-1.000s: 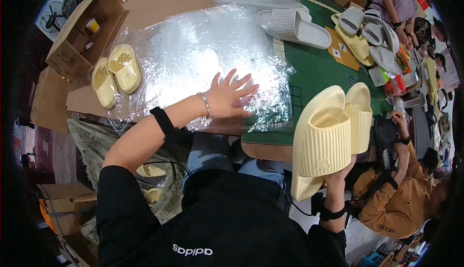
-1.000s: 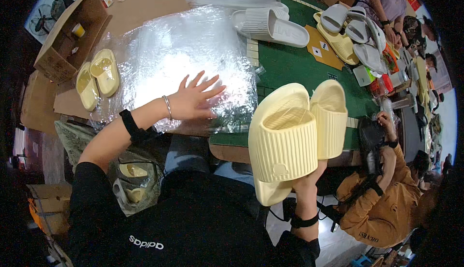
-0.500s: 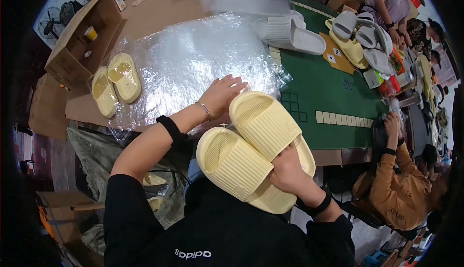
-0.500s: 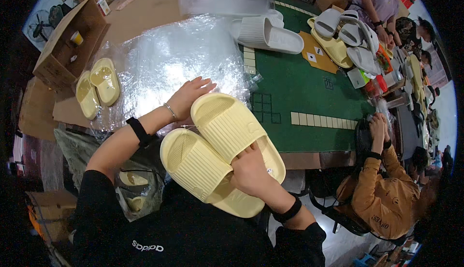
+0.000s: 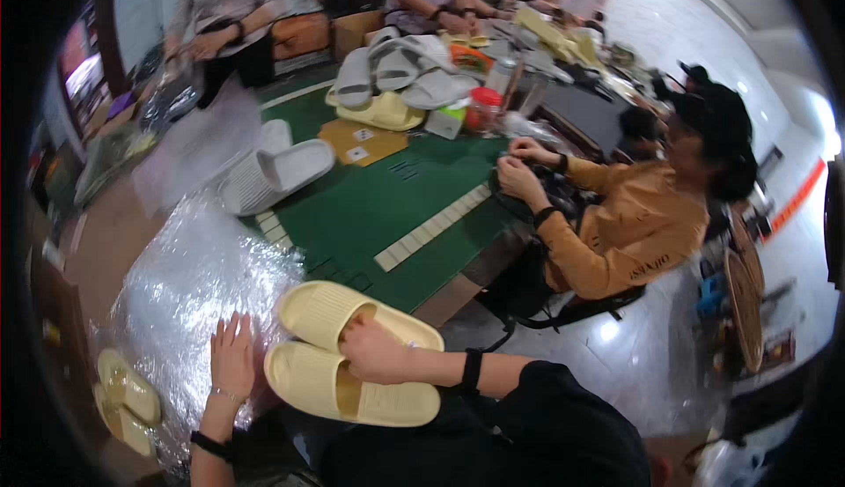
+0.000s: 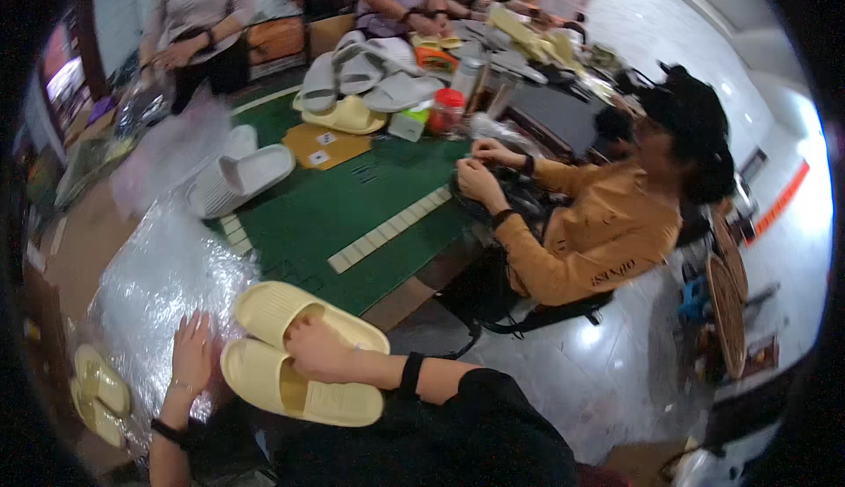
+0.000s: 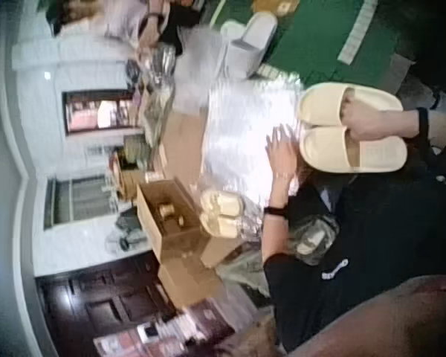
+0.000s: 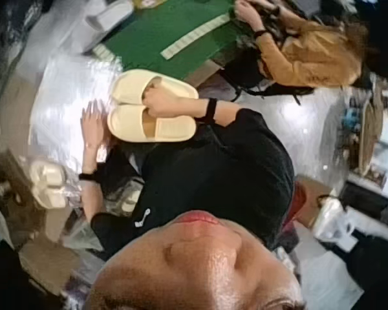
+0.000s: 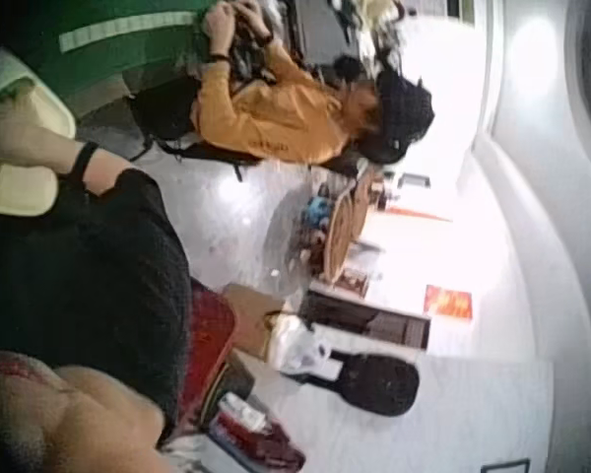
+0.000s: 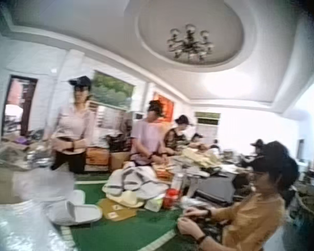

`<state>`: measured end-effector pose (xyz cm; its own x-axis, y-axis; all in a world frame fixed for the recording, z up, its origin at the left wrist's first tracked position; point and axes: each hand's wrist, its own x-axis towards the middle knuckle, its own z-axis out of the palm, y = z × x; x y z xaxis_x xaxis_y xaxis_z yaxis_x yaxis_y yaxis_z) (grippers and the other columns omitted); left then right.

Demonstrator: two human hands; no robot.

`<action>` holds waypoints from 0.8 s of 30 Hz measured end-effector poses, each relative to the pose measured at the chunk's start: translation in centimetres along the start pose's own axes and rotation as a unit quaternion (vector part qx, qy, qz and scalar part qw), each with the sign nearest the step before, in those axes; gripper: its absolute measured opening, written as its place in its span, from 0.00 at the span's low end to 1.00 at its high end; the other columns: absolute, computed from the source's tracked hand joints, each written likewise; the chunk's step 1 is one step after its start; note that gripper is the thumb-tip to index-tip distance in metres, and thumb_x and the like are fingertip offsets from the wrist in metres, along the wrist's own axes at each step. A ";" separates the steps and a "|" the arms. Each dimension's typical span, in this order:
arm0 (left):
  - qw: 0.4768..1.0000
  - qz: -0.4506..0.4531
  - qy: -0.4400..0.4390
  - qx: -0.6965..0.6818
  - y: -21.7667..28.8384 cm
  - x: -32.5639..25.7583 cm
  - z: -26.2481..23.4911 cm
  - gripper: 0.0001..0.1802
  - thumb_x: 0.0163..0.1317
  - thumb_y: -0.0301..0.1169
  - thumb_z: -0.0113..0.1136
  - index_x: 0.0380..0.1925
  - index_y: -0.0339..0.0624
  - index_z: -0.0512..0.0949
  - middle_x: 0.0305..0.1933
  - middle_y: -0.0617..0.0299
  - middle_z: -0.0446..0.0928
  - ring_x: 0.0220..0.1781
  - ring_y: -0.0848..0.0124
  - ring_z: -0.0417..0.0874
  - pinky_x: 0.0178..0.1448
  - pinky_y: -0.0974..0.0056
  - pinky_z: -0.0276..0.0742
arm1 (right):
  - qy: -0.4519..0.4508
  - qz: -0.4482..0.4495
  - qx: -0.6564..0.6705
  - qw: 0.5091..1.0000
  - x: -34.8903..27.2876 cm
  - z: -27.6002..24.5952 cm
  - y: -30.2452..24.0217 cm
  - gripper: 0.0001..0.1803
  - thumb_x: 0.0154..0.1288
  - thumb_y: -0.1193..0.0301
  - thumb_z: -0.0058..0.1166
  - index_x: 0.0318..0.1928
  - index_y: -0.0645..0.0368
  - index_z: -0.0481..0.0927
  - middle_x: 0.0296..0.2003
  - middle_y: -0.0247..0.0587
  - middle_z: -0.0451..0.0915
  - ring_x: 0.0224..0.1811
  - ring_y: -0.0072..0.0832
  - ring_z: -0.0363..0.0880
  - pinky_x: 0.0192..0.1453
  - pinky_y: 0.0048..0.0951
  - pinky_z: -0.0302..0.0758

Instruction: Packing pairs of slippers into plastic bags at a manufacturing workstation.

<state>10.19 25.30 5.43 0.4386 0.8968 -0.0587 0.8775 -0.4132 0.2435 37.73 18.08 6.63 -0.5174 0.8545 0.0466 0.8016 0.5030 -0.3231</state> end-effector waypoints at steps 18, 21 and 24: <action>0.983 0.118 0.046 -0.129 5.2 -0.8 -3.7 0.26 0.69 0.32 0.32 0.65 0.30 0.56 0.70 0.47 0.55 0.74 0.48 0.48 0.74 0.47 0.33 | 0.091 -0.051 0.012 0.995 4.1 0.4 -2.8 0.16 0.47 0.66 0.56 0.34 0.65 0.80 0.40 0.48 0.77 0.47 0.40 0.73 0.53 0.37 0.66; 0.980 0.110 0.048 -0.159 6.6 -1.9 -3.5 0.26 0.69 0.32 0.31 0.65 0.30 0.56 0.70 0.46 0.55 0.73 0.47 0.48 0.74 0.47 0.33 | 0.105 0.004 0.015 0.994 5.8 1.3 -2.2 0.16 0.47 0.65 0.56 0.33 0.65 0.80 0.38 0.48 0.77 0.46 0.41 0.74 0.53 0.38 0.67; 0.978 0.110 0.060 -0.168 8.6 -3.1 -3.9 0.26 0.68 0.31 0.32 0.65 0.31 0.57 0.70 0.46 0.55 0.73 0.45 0.48 0.74 0.45 0.34 | 0.107 -0.003 0.013 0.994 7.5 2.3 -2.8 0.14 0.47 0.66 0.56 0.33 0.62 0.80 0.38 0.49 0.77 0.44 0.42 0.74 0.49 0.38 0.67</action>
<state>15.58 19.58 11.43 0.5662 0.8123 0.1402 0.6423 -0.5414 0.5425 30.95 22.80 5.72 -0.4437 0.8614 0.2475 0.7897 0.5063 -0.3465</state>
